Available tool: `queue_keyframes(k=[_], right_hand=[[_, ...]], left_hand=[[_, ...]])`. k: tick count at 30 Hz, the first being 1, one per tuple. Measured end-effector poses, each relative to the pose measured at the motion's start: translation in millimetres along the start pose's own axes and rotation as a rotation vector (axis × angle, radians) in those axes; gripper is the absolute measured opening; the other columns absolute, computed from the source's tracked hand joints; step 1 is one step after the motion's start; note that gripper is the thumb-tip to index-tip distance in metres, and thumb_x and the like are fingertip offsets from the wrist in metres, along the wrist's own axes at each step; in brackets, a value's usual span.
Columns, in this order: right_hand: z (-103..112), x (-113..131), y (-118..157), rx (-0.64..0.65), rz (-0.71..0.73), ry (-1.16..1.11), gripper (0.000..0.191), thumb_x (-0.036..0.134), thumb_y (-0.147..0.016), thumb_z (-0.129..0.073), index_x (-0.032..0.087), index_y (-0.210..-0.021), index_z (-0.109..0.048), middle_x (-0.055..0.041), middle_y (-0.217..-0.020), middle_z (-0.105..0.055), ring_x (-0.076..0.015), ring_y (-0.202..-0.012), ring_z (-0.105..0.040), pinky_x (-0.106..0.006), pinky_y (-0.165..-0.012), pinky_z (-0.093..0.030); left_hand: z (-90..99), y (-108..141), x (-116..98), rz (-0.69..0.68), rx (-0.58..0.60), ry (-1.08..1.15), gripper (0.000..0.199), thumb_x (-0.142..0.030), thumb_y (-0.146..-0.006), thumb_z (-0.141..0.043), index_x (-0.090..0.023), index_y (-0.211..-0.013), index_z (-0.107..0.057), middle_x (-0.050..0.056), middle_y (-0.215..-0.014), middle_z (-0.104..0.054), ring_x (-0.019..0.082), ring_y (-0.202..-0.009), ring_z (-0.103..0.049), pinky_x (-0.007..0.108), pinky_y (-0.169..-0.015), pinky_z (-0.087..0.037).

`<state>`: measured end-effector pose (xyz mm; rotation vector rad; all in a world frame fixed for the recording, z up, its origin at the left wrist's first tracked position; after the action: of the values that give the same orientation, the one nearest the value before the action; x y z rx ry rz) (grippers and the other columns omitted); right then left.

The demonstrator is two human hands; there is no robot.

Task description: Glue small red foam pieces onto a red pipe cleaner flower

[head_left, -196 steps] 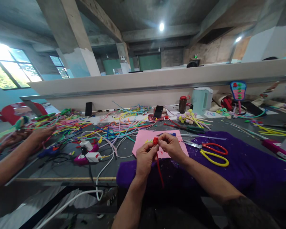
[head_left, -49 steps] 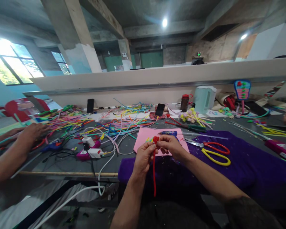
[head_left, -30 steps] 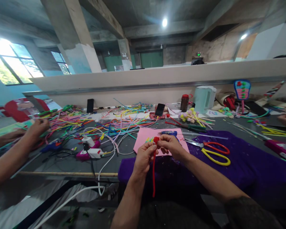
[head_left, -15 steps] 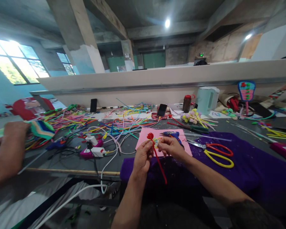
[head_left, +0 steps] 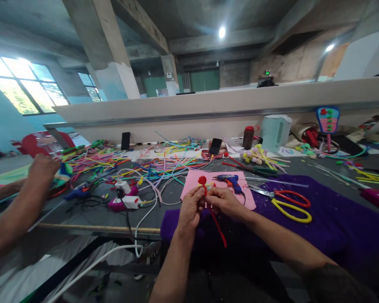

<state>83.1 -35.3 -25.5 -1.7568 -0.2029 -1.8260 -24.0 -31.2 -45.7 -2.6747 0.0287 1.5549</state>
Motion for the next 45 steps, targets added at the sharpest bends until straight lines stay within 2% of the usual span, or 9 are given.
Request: queue_keyframes(k=[8,11,14,19,25,31,35,40,45], right_hand=[[1.7,-3.7,0.1,0.05,0.033,0.176,0.019,0.028,-0.08,-0.05,0.016,-0.065,-0.051,0.0059,-0.048,-0.045,-0.0055,-0.041,-0.042,-0.017,-0.041,-0.03],[10.2,3.4,-1.6,0.014,0.087,0.278,0.018,0.027,-0.079,-0.051,0.015,-0.066,-0.055,0.0046,-0.053,-0.049,-0.0051,-0.044,-0.045,-0.016,-0.043,-0.033],[35.6,14.7,-3.7,-0.111,0.093,0.26,0.02,0.03,-0.078,-0.051,0.014,-0.069,-0.058,0.0015,-0.062,-0.057,-0.0055,-0.045,-0.048,-0.017,-0.044,-0.037],[100.2,28.0,-1.9,-0.388,0.069,0.177,0.02,0.034,-0.072,-0.058,0.014,-0.071,-0.06,0.0,-0.061,-0.06,-0.0054,-0.041,-0.046,-0.017,-0.037,-0.032],[137.1,10.4,-2.4,-0.388,0.042,0.3,0.017,0.029,-0.068,-0.06,0.013,-0.071,-0.063,0.001,-0.056,-0.058,-0.0062,-0.042,-0.045,-0.017,-0.038,-0.033],[131.6,-12.3,-7.5,-0.23,0.016,0.645,0.02,0.027,-0.072,-0.056,0.013,-0.08,-0.067,0.0,-0.064,-0.062,-0.0083,-0.051,-0.051,-0.018,-0.048,-0.035],[123.6,-14.9,-5.4,-0.172,0.009,0.89,0.03,0.035,-0.08,-0.048,0.014,-0.07,-0.068,-0.0014,-0.059,-0.062,-0.0099,-0.054,-0.052,-0.02,-0.051,-0.033],[108.7,-15.8,-13.0,-0.129,0.087,1.119,0.019,0.023,-0.078,-0.051,0.017,-0.088,-0.067,-0.0034,-0.088,-0.067,-0.0132,-0.076,-0.058,-0.02,-0.065,-0.037],[80.1,-25.8,-46.9,0.155,0.037,1.413,0.025,0.019,-0.082,-0.045,0.021,-0.099,-0.064,-0.0064,-0.1,-0.064,-0.0177,-0.09,-0.057,-0.023,-0.07,-0.038]], left_hand=[[3.0,-0.3,0.5,0.02,0.01,-0.016,0.021,-0.024,-0.057,-0.072,-0.013,-0.065,-0.056,-0.006,-0.05,-0.05,0.002,-0.04,-0.041,0.014,-0.037,-0.027],[4.7,-3.7,1.0,0.016,-0.003,-0.004,0.021,-0.025,-0.059,-0.071,-0.013,-0.066,-0.056,-0.007,-0.047,-0.047,0.002,-0.038,-0.038,0.012,-0.034,-0.024],[6.6,-8.2,3.7,0.036,-0.018,0.031,0.022,-0.025,-0.059,-0.069,-0.013,-0.068,-0.053,-0.005,-0.054,-0.053,0.0,-0.037,-0.037,0.01,-0.032,-0.022],[11.9,-14.4,10.6,0.098,-0.017,0.073,0.02,-0.023,-0.062,-0.066,-0.014,-0.072,-0.051,-0.003,-0.06,-0.059,-0.001,-0.034,-0.038,0.009,-0.029,-0.026],[14.7,-15.7,21.0,0.209,0.041,0.08,0.018,-0.023,-0.065,-0.064,-0.014,-0.076,-0.053,-0.003,-0.059,-0.059,0.0,-0.033,-0.041,0.007,-0.027,-0.026],[12.7,-14.1,23.8,0.205,0.054,0.062,0.018,-0.023,-0.066,-0.064,-0.013,-0.075,-0.053,-0.003,-0.058,-0.058,-0.001,-0.032,-0.039,0.007,-0.028,-0.026],[12.7,-13.6,24.3,0.199,0.063,0.069,0.017,-0.021,-0.065,-0.065,-0.013,-0.075,-0.053,-0.003,-0.058,-0.059,-0.001,-0.032,-0.039,0.008,-0.028,-0.027],[12.2,-13.8,23.9,0.19,0.032,0.055,0.018,-0.02,-0.064,-0.064,-0.012,-0.075,-0.054,-0.002,-0.058,-0.059,0.0,-0.032,-0.039,0.008,-0.028,-0.027],[10.0,-12.7,22.8,0.184,0.038,0.028,0.018,-0.022,-0.064,-0.064,-0.013,-0.075,-0.054,-0.003,-0.057,-0.059,-0.001,-0.032,-0.038,0.009,-0.029,-0.027]])
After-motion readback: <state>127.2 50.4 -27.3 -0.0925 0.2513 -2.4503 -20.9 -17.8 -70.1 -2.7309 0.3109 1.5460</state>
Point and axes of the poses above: each hand's wrist, its own y-axis away from the middle knuckle, its own z-axis out of the back of the hand, x = y × z, the point moved 5 cm from there along -y, towards the middle knuckle
